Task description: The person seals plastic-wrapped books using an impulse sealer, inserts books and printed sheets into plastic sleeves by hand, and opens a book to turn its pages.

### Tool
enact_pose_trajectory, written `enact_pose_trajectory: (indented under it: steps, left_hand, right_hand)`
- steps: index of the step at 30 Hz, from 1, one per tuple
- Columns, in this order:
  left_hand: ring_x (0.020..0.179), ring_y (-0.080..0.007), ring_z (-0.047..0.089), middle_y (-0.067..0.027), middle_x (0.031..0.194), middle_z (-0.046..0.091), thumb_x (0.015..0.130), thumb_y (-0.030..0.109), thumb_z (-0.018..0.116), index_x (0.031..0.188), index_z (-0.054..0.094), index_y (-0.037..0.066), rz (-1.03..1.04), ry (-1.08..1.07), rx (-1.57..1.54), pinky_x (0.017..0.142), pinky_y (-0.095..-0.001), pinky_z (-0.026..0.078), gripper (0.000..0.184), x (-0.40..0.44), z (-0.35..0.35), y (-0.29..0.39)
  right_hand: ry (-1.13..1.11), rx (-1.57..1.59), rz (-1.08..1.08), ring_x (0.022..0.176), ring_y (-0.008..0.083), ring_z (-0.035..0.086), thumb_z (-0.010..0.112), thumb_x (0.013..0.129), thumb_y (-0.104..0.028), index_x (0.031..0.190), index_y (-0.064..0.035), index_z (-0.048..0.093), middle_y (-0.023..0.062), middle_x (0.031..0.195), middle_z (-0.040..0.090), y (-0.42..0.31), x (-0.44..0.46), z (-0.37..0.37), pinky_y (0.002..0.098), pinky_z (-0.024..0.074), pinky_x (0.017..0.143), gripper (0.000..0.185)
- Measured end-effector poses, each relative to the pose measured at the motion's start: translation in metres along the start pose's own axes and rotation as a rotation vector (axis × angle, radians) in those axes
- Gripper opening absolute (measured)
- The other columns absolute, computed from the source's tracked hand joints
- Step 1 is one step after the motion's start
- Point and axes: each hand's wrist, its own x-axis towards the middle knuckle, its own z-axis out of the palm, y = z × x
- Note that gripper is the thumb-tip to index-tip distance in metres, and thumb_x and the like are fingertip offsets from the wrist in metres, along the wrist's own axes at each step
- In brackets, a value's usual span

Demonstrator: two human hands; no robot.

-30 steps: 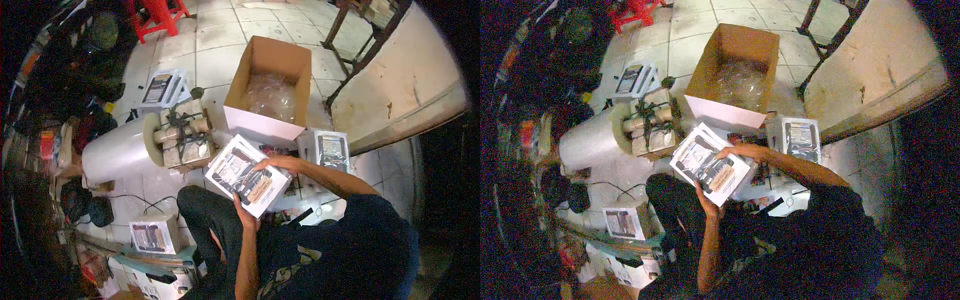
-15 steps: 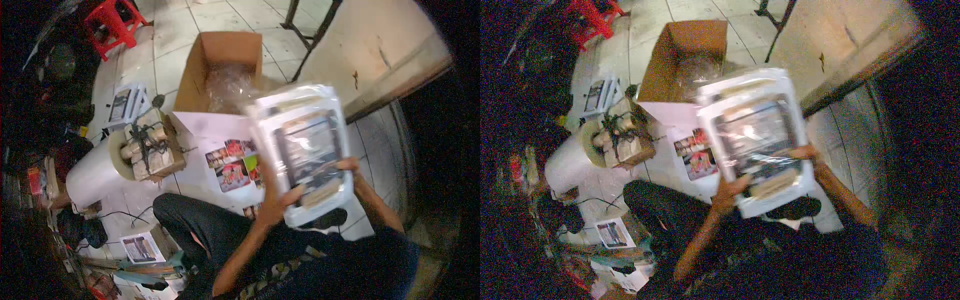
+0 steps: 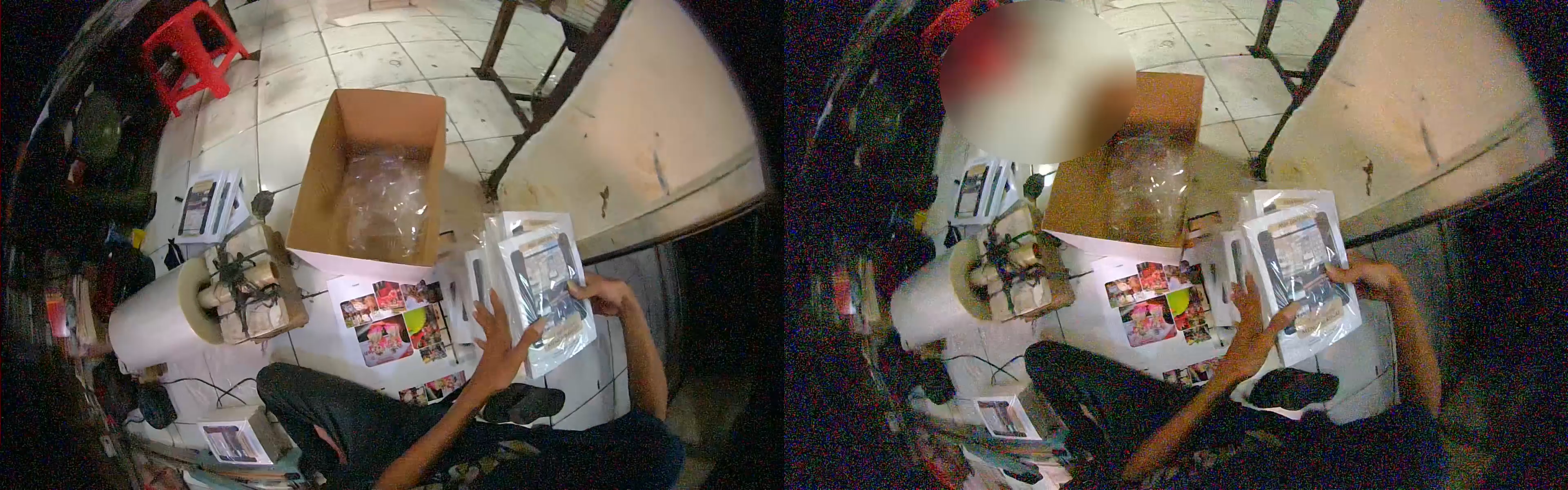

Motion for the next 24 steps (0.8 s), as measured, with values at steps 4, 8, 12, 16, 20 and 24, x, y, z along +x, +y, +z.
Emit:
enact_pose_trajectory:
  steps: [4,8,12,16,20,24]
  left_hand:
    - [0.135,-0.0517,-0.022,-0.0374,0.145,-0.022,0.081,0.071,0.051,0.147,-0.017,0.008,-0.044,-0.041,-0.024,0.100,-0.0728,-0.004,0.114,-0.001,-0.009,0.010]
    - [0.138,-0.0506,-0.013,-0.0375,0.146,-0.019,0.081,0.073,0.048,0.147,-0.014,0.005,0.008,-0.048,0.038,0.107,-0.0671,0.003,0.114,0.003,-0.010,-0.011]
    - [0.144,-0.0387,0.000,-0.0325,0.152,0.003,0.090,0.058,0.050,0.147,0.006,-0.006,0.149,0.102,-0.044,0.116,-0.0387,0.008,0.097,-0.024,-0.041,-0.025]
    - [0.129,-0.0376,0.037,-0.0262,0.143,0.033,0.095,0.046,0.047,0.146,0.024,-0.001,0.240,0.309,-0.164,0.110,-0.0403,0.028,0.073,-0.044,-0.065,-0.102]
    - [0.103,-0.0265,0.055,-0.0169,0.113,0.055,0.097,0.033,0.044,0.126,0.050,0.003,-0.080,0.256,-0.377,0.084,-0.0337,0.047,0.042,-0.030,-0.081,-0.217]
    - [0.085,-0.0303,0.059,-0.0126,0.088,0.063,0.088,0.025,0.056,0.093,0.059,0.004,0.369,0.439,0.034,0.079,-0.0379,0.046,0.022,-0.022,-0.085,-0.242]
  right_hand:
    - [0.016,0.178,-0.104,0.106,0.0234,0.062,0.068,0.085,-0.034,0.129,-0.0007,0.050,0.0123,0.121,0.061,0.029,0.019,-0.013,0.0409,0.0503,0.093,0.058]
    - [0.005,0.330,-0.084,0.095,0.0284,0.067,0.062,0.089,-0.034,0.120,0.0030,0.056,0.0165,0.110,0.065,0.031,0.014,-0.018,0.0437,0.0548,0.085,0.049]
    - [-0.026,0.297,-0.103,0.099,0.0267,0.065,0.058,0.092,-0.035,0.116,0.0054,0.059,0.0177,0.108,0.066,0.007,0.001,0.004,0.0386,0.0526,0.089,0.047]
    - [0.183,-0.261,-0.120,0.098,0.0241,0.065,0.065,0.087,-0.040,0.120,0.0035,0.058,0.0142,0.109,0.066,-0.034,-0.022,0.029,0.0365,0.0503,0.090,0.055]
    - [0.951,-1.164,-0.144,0.095,0.0247,0.065,0.074,0.080,-0.038,0.113,0.0027,0.062,0.0145,0.105,0.068,-0.088,-0.060,0.111,0.0347,0.0508,0.086,0.054]
    - [1.106,-0.946,-1.017,0.092,0.0289,0.066,0.075,0.076,-0.040,0.103,-0.0019,0.068,0.0167,0.095,0.069,-0.110,-0.052,0.231,0.0377,0.0513,0.084,0.048]
